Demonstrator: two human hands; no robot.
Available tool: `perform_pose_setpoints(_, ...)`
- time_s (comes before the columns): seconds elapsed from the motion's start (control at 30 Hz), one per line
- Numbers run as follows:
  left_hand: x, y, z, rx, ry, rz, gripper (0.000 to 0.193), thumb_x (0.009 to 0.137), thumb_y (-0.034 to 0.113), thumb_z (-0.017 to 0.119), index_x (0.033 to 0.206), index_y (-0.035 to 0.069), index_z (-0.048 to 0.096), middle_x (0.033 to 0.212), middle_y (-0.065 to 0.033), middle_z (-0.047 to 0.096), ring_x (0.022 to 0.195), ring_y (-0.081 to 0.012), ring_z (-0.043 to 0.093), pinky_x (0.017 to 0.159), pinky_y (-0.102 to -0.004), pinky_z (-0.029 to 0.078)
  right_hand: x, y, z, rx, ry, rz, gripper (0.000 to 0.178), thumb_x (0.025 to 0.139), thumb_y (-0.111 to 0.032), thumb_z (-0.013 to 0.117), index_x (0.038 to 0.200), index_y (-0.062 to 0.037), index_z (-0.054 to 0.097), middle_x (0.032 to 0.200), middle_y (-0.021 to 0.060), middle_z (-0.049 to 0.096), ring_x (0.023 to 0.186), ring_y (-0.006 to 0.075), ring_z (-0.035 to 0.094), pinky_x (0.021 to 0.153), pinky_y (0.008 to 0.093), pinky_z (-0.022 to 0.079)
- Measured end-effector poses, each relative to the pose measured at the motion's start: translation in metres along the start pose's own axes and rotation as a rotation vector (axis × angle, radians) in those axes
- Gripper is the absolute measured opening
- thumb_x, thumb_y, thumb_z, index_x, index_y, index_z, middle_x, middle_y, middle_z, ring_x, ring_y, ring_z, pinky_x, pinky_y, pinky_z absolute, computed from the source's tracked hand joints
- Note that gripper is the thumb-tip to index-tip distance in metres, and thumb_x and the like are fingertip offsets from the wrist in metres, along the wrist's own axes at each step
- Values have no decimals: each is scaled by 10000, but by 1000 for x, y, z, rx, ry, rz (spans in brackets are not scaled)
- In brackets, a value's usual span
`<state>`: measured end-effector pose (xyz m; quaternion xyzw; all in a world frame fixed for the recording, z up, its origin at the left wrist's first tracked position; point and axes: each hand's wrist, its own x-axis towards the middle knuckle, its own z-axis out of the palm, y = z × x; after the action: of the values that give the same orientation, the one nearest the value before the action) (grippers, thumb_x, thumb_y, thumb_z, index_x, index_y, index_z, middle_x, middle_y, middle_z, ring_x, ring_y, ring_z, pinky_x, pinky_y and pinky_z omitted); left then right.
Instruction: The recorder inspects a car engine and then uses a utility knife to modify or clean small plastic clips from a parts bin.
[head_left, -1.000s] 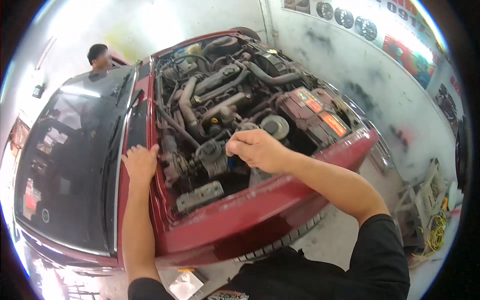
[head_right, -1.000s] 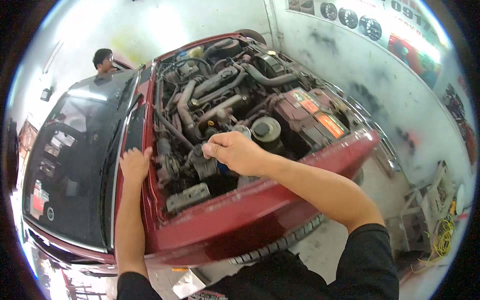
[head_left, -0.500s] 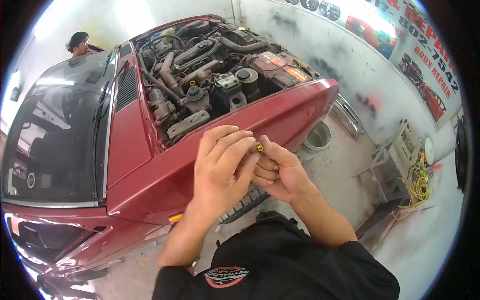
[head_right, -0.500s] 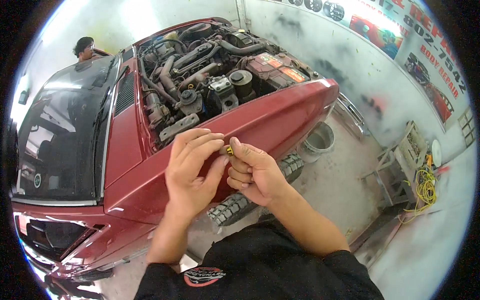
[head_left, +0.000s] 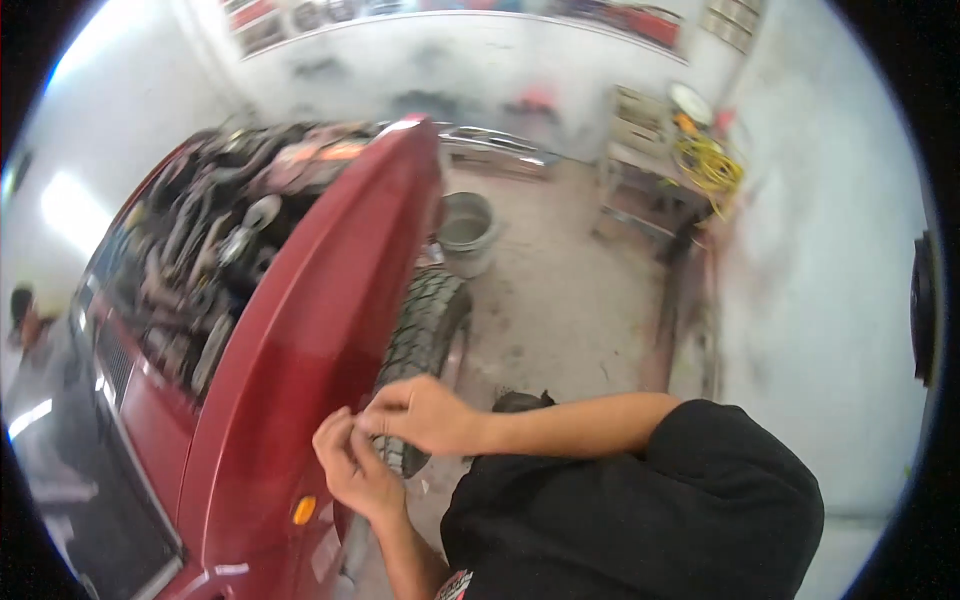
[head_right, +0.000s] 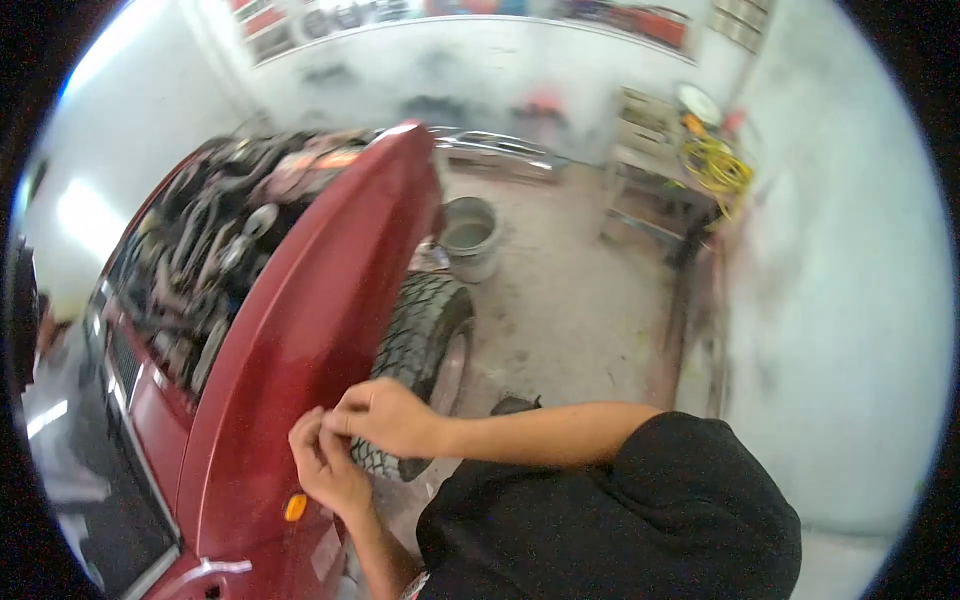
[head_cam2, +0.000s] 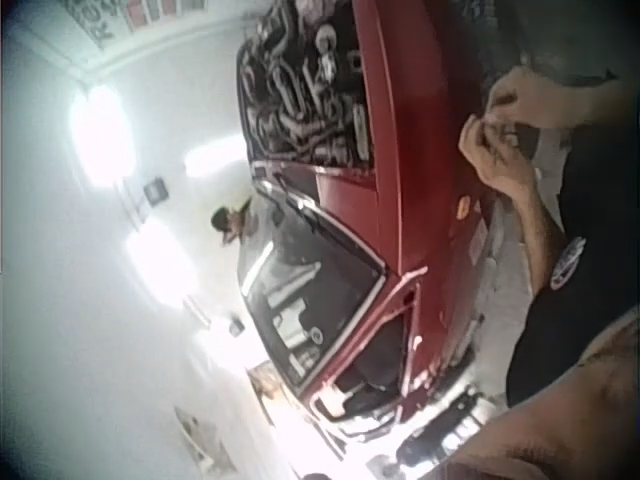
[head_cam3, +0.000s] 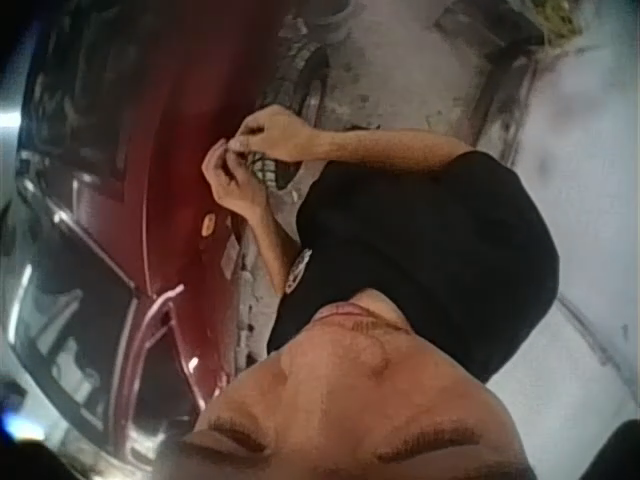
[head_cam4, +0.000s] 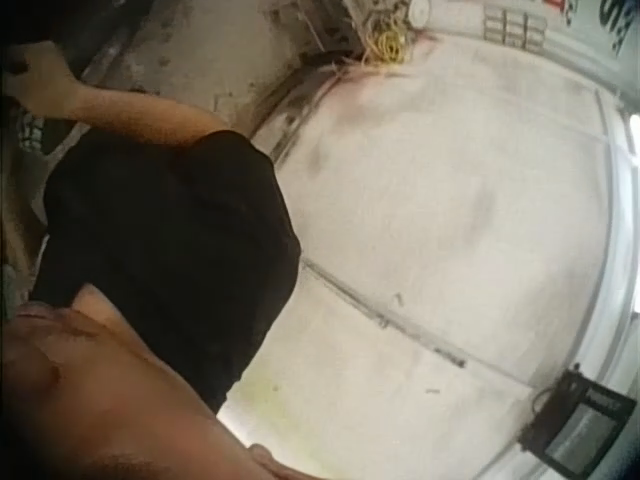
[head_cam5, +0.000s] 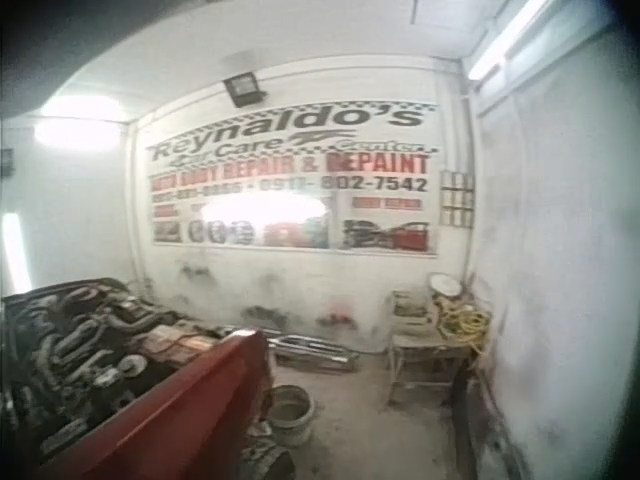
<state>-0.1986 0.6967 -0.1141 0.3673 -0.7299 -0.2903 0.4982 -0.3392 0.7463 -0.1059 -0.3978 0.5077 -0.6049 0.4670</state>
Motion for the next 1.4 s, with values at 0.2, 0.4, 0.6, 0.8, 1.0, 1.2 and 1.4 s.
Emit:
perform_pose_setpoints(0.2,-59,-12,78,-27,-292,-223,138,1085,59,546,1129,-35,637,1089,-109,686,1000,-187,643,936,-340,524,-52,50,-91,-276,164,-160,267,976,-218,726,1155,-23,759,972,225,757,886,394,742,785,438,574)
perform_pose_setpoints(0.4,-62,39,220,-29,-568,-213,144,1107,106,545,1119,-22,610,1023,-75,654,948,-158,609,881,-302,501,-85,58,-240,-333,287,-159,237,968,-210,760,1131,-39,769,960,148,780,843,310,751,750,386,574)
perform_pose_setpoints(0.6,-69,82,397,-604,-840,-616,204,1088,129,623,1176,-54,610,1079,-91,674,933,-159,661,864,-310,560,-126,39,-416,-333,456,-17,273,998,-261,718,1166,-49,751,943,160,775,844,312,758,730,401,573)
perform_pose_setpoints(0.8,-57,140,544,-900,-892,-849,139,1048,65,672,1108,-43,607,1047,-131,702,916,-193,686,874,-328,575,-136,3,-550,-460,510,13,290,1018,-265,692,1202,-47,744,953,156,783,846,324,759,740,422,584)
perform_pose_setpoints(1.0,-25,129,653,-753,-1006,-805,131,1036,93,701,1045,-12,623,965,-75,691,870,-138,645,831,-276,531,-107,-12,-649,-222,539,196,332,1023,-272,702,1240,-25,738,887,110,763,790,182,714,772,322,560)
perform_pose_setpoints(1.2,27,138,784,-484,-1318,-539,164,1064,164,641,1001,14,619,859,-22,653,748,-84,566,685,-245,465,-64,-1,-732,-88,831,216,380,978,-275,781,1271,-39,730,827,71,722,754,123,667,718,298,524)
perform_pose_setpoints(1.4,80,167,931,-482,-1714,-492,177,1079,175,642,986,25,643,938,-34,696,874,-112,625,792,-274,507,-33,-32,-829,-974,1057,46,281,929,-244,803,1126,-53,741,818,87,699,692,274,690,622,390,540)
